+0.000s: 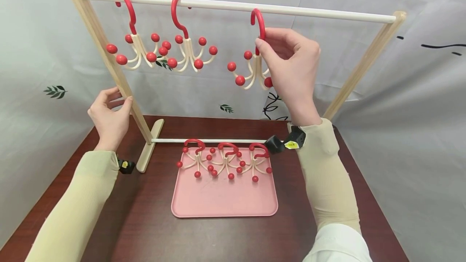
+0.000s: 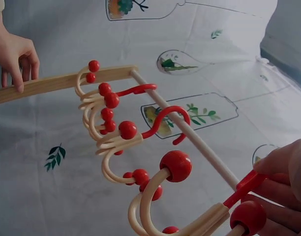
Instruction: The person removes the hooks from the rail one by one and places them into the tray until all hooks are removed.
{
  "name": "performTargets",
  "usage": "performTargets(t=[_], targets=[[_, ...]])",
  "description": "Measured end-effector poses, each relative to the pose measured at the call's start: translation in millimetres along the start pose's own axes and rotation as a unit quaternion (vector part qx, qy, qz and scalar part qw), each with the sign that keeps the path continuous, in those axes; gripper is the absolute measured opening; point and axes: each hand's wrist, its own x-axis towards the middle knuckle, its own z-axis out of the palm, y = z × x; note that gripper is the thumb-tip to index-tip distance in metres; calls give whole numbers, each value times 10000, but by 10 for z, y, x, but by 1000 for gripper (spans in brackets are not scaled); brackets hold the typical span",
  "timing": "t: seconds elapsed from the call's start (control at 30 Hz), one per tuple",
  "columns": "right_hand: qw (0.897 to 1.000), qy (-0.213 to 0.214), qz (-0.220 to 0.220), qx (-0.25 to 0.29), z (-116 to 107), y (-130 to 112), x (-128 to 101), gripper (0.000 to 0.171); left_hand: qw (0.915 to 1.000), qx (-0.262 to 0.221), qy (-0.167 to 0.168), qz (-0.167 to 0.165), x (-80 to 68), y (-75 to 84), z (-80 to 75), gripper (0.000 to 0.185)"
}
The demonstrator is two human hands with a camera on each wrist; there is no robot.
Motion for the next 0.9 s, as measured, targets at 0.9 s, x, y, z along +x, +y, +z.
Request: performTargets(t=[0.9], targets=[[9861, -1457, 664, -436, -42, 717, -841, 23, 10000, -4, -23, -33, 2, -1, -3, 26]])
